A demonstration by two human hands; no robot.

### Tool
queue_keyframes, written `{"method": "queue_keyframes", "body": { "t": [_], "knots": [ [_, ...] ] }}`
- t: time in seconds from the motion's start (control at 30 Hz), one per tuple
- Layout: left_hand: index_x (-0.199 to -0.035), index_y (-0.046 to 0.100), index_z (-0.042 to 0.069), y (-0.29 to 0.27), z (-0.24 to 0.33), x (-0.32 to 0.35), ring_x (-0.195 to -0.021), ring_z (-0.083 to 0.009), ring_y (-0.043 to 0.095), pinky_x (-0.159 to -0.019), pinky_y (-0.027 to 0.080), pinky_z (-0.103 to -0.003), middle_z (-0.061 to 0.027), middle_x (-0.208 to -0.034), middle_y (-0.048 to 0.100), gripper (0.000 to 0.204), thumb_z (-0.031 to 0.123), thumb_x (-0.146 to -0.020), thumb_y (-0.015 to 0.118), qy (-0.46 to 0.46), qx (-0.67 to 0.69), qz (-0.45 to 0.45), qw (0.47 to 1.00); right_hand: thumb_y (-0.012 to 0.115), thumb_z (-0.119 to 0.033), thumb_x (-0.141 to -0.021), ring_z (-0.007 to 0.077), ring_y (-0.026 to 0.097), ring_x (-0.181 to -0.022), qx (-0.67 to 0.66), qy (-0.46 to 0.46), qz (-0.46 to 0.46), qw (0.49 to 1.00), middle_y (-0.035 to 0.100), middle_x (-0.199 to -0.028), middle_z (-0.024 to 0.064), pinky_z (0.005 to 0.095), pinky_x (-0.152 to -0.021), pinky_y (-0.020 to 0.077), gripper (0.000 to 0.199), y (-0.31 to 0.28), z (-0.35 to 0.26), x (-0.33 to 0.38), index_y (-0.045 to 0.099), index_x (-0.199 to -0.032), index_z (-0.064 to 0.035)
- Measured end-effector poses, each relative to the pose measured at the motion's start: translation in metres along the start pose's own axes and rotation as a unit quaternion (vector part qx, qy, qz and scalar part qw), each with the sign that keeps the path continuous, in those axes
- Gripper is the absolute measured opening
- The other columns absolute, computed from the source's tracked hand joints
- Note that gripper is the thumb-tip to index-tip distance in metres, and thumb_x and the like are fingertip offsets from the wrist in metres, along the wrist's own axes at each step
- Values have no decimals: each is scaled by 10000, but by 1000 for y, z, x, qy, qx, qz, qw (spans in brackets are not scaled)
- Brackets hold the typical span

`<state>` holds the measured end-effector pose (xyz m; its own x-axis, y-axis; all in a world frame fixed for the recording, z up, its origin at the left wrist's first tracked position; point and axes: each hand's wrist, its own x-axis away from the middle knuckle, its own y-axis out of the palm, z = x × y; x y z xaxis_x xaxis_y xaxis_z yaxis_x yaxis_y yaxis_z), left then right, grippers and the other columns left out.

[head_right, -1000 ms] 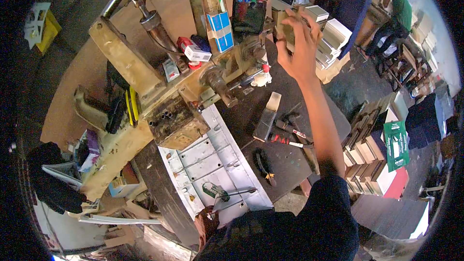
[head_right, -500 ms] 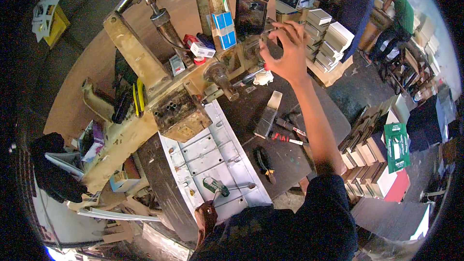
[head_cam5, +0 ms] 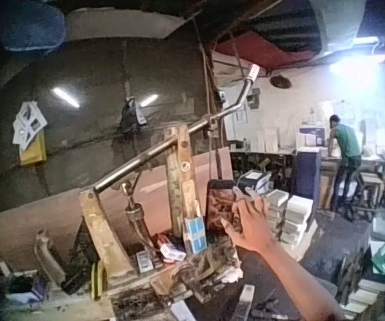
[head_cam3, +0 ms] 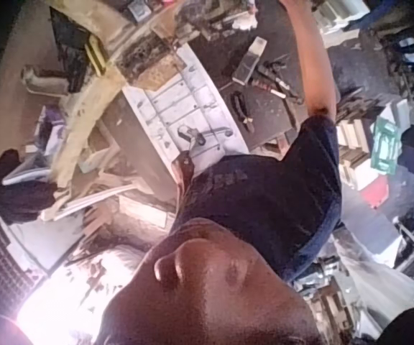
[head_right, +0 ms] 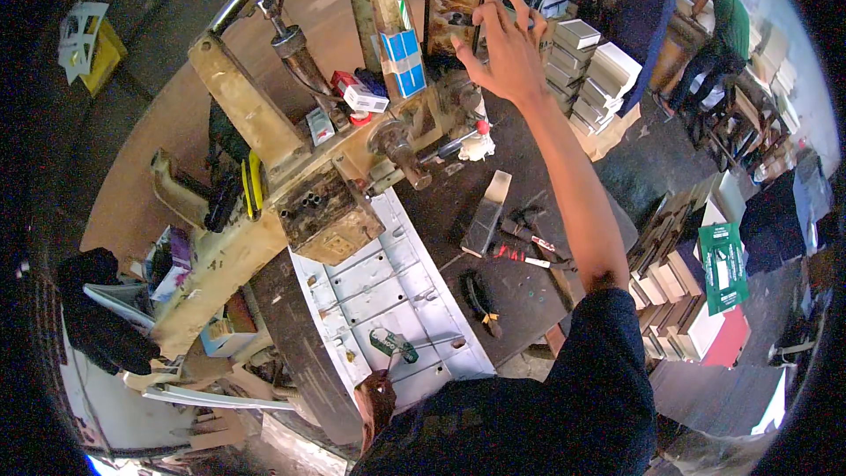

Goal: The person shapes metal strips using a manual bender and a cutting shear, then inserts and hammers the bent strips into slots on a die cutting board using a mallet.

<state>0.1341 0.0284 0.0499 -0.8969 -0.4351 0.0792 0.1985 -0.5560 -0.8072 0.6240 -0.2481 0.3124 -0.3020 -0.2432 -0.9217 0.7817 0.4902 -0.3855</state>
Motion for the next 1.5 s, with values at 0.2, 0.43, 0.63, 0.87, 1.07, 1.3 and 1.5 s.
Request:
{"method": "queue_keyframes", "body": {
  "t": [0.2, 0.43, 0.63, 0.87, 1.07, 1.3, 1.5],
  "knots": [
    [-942, 730, -3, 2, -2, -2, -759, -342, 720, -690, 569, -408, -191, -839, 728, 168, 51, -807, 646, 26, -5, 9, 1000, 695, -363, -853, 313, 329, -1387, 12, 0, -26, 1000, 466, -1492, 73, 509, -1050, 216, 387, 4, 5, -5, 508, -1053, -89],
    [-921, 726, 1, 6, -9, 2, -736, -333, 719, -671, 570, -402, -180, -839, 730, 151, 49, -794, 659, 12, 21, 34, 999, 679, -327, -884, 292, 411, -1317, -22, 45, 74, 996, 539, -1418, 85, 476, -1038, 280, 341, 1, 12, -10, 577, -1111, -94],
    [-928, 717, 7, 7, -11, 0, -738, -337, 717, -672, 568, -411, -179, -851, 731, 149, 58, -802, 657, 2, 27, -8, 1000, 700, -278, -914, 168, 668, -786, -271, 216, 144, 927, 730, -939, 97, 291, -734, 524, 345, 17, 42, -19, 693, -1129, -8],
    [-929, 714, 10, 6, -9, 0, -751, -346, 713, -681, 560, -418, -185, -831, 725, 140, 62, -818, 645, 28, 7, 42, 999, 688, -333, -934, 109, 668, -798, -328, 313, 130, 882, 734, -900, 95, 258, -724, 521, 383, 31, 33, -21, 714, -1118, 2],
    [-924, 716, 20, 5, -7, -5, -727, -350, 705, -667, 554, -426, -176, -811, 719, 126, 53, -825, 647, 69, 9, 40, 997, 678, -322, -942, 108, 674, -797, -315, 305, 115, 891, 731, -865, 73, 247, -735, 518, 371, 25, 46, -18, 712, -1109, 8],
    [-934, 725, -4, 8, -7, 8, -755, -376, 698, -684, 557, -416, -228, -841, 702, 130, 37, -845, 640, 8, 95, 77, 992, 689, -227, -926, 59, 626, -739, -331, 278, 89, 897, 709, -853, 32, 230, -709, 502, 266, -40, -6, 6, 709, -1108, -34],
    [-969, 728, 0, -54, 9, 20, -794, -390, 690, -707, 556, -442, -219, -869, 697, 176, 9, -815, 643, 23, 13, 208, 978, 723, -297, -880, 252, 687, -858, -428, 88, -410, 801, 718, -967, 131, 347, -799, 526, 359, -142, -185, 58, 680, -1125, -38]
  ]
}}
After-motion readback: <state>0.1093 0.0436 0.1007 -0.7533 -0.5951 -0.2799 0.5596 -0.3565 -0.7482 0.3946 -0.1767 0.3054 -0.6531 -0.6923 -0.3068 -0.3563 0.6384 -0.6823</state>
